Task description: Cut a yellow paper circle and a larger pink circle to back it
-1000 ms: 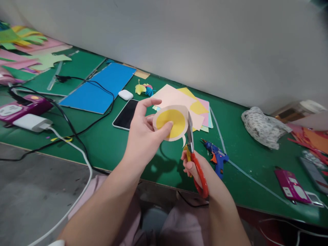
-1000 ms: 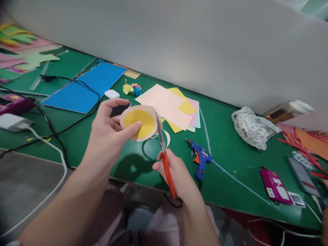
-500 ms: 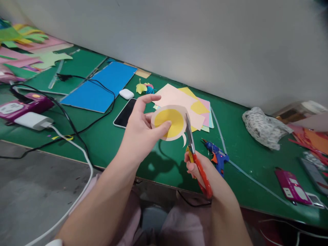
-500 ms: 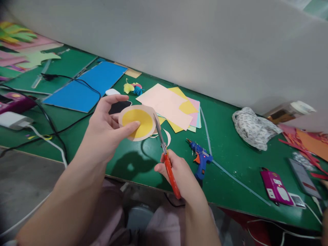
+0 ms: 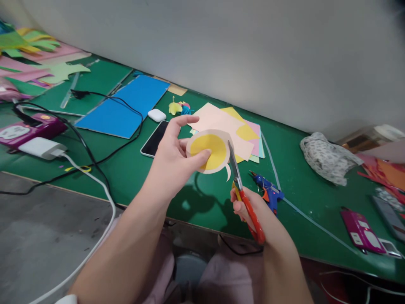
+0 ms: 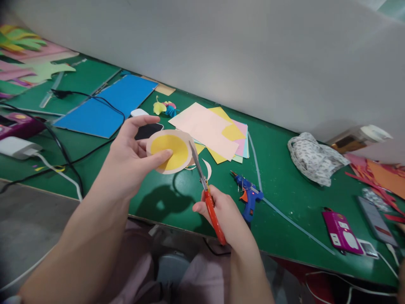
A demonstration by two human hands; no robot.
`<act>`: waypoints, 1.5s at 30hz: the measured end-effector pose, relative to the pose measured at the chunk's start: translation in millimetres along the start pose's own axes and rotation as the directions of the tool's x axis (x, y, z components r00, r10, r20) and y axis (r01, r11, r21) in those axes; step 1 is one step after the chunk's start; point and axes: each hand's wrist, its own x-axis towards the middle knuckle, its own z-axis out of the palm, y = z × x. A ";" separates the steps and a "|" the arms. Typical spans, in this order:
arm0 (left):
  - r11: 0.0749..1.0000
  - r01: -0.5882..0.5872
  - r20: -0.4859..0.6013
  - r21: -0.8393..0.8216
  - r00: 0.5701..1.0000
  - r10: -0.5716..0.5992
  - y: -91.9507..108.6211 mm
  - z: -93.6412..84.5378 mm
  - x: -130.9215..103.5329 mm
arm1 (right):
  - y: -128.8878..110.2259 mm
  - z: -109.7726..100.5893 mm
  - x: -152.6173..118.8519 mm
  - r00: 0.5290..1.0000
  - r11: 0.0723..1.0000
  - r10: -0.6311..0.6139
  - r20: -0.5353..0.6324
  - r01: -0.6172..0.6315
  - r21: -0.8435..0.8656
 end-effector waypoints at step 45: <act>0.996 0.093 0.182 0.007 0.979 -0.093 1.7 -10.3 1.3 | -8.2 -15.0 -9.9 0.998 0.999 -0.010 0.069 0.012 -0.033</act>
